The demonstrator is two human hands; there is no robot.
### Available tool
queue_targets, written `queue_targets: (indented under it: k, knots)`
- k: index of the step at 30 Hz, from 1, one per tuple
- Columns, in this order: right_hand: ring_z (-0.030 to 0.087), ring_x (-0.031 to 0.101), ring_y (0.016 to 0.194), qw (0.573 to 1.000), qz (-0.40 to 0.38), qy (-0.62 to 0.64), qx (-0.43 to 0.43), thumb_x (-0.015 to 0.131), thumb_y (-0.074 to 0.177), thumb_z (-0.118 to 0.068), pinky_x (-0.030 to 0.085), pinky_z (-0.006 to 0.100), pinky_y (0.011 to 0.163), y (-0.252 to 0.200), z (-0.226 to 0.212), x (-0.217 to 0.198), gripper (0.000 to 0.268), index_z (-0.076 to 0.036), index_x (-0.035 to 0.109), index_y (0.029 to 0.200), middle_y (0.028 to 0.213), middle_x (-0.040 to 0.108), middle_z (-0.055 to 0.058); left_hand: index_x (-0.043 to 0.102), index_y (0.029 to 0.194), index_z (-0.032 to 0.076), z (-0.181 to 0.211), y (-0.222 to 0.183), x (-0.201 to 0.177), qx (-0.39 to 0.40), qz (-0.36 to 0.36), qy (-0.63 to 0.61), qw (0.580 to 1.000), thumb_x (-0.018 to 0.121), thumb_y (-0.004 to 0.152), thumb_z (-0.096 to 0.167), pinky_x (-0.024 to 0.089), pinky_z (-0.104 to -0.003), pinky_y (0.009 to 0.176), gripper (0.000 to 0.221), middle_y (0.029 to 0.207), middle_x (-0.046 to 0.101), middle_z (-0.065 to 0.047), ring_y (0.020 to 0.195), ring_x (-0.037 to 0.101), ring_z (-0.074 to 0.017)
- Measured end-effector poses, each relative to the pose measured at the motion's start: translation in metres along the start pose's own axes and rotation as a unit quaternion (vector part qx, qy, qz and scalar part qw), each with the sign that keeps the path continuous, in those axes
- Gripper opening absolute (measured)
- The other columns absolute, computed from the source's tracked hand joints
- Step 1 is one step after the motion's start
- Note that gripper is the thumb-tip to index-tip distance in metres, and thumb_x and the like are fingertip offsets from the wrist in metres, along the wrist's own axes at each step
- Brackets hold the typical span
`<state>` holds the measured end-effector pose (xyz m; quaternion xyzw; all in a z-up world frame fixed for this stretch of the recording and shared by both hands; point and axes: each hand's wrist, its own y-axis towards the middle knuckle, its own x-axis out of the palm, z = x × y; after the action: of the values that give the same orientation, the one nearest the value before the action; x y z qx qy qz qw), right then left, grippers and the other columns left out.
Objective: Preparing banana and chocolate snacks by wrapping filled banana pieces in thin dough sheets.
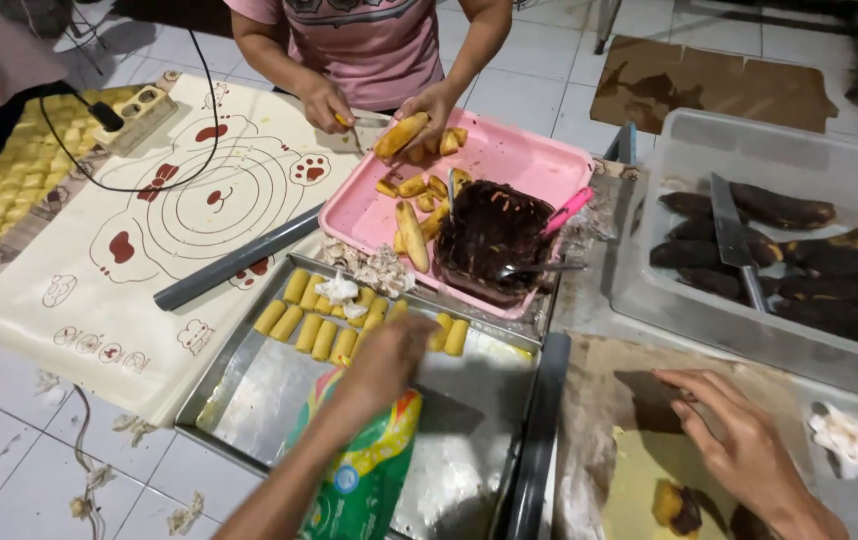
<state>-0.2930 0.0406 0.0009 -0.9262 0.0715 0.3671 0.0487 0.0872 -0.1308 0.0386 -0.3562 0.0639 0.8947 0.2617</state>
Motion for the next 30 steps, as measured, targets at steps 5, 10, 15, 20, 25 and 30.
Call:
queue_targets:
  k: [5, 10, 15, 20, 25, 30]
  knots:
    - [0.019, 0.066, 0.123, 0.999, -0.007, -0.037, -0.026, 0.056, 0.094, -0.017, 0.051, 0.038, 0.097, 0.011, 0.018, 0.007, 0.040, -0.020, 0.070, 0.131, 0.128, 0.072, 0.001, 0.065, 0.110, -0.013, -0.066, 0.101, -0.030, 0.058, 0.142, 0.041, 0.987, 0.035, 0.086, -0.023, 0.070, -0.037, 0.079, 0.040, 0.109, 0.069, -0.031, 0.096, 0.072, -0.0410]
    - [0.016, 0.069, 0.111, 0.996, 0.002, -0.065, -0.062, 0.057, 0.092, -0.009, 0.051, 0.036, 0.085, 0.012, -0.016, 0.002, 0.042, -0.017, 0.068, 0.131, 0.119, 0.073, 0.002, 0.053, 0.137, -0.003, -0.172, 0.218, -0.027, 0.070, 0.133, 0.248, 0.957, 0.048, 0.094, -0.006, 0.040, -0.054, 0.110, 0.044, 0.143, 0.053, -0.026, 0.129, 0.047, -0.0408]
    - [0.010, 0.075, 0.111, 0.988, -0.008, -0.126, 0.087, 0.064, 0.087, -0.012, 0.050, 0.040, 0.079, 0.014, -0.032, -0.001, 0.046, -0.030, 0.074, 0.129, 0.112, 0.079, -0.008, 0.046, 0.147, 0.006, -0.202, 0.265, -0.024, 0.045, 0.061, 0.316, 0.946, 0.047, 0.099, 0.013, 0.038, -0.055, 0.112, 0.048, 0.155, 0.044, -0.018, 0.140, 0.039, -0.0397]
    - [0.011, 0.073, 0.115, 0.982, -0.005, -0.138, 0.126, 0.061, 0.089, -0.012, 0.052, 0.040, 0.079, 0.017, -0.039, 0.000, 0.040, -0.028, 0.077, 0.123, 0.116, 0.076, -0.006, 0.059, 0.131, 0.001, -0.215, 0.270, -0.023, 0.108, 0.084, 0.352, 0.926, 0.052, 0.094, 0.005, 0.048, -0.051, 0.092, 0.038, 0.147, 0.051, -0.021, 0.109, 0.055, -0.0386]
    - [0.022, 0.070, 0.106, 0.993, 0.039, -0.110, -0.030, 0.060, 0.090, -0.009, 0.049, 0.043, 0.077, 0.033, -0.018, 0.001, 0.036, -0.012, 0.071, 0.125, 0.115, 0.074, 0.007, 0.069, 0.106, -0.003, -0.254, 0.278, -0.022, 0.108, 0.063, 0.387, 0.913, 0.062, 0.091, -0.003, 0.056, -0.047, 0.091, 0.016, 0.144, 0.055, -0.023, 0.103, 0.060, -0.0360]
    - [0.027, 0.068, 0.099, 0.979, 0.021, -0.057, -0.193, 0.050, 0.099, -0.004, 0.052, 0.037, 0.081, 0.029, -0.035, -0.006, 0.035, -0.004, 0.062, 0.131, 0.111, 0.067, 0.012, 0.067, 0.099, 0.000, -0.319, 0.301, -0.012, 0.056, 0.014, 0.414, 0.909, 0.069, 0.079, 0.008, 0.054, -0.049, 0.071, 0.022, 0.109, 0.065, -0.025, 0.084, 0.068, -0.0416]
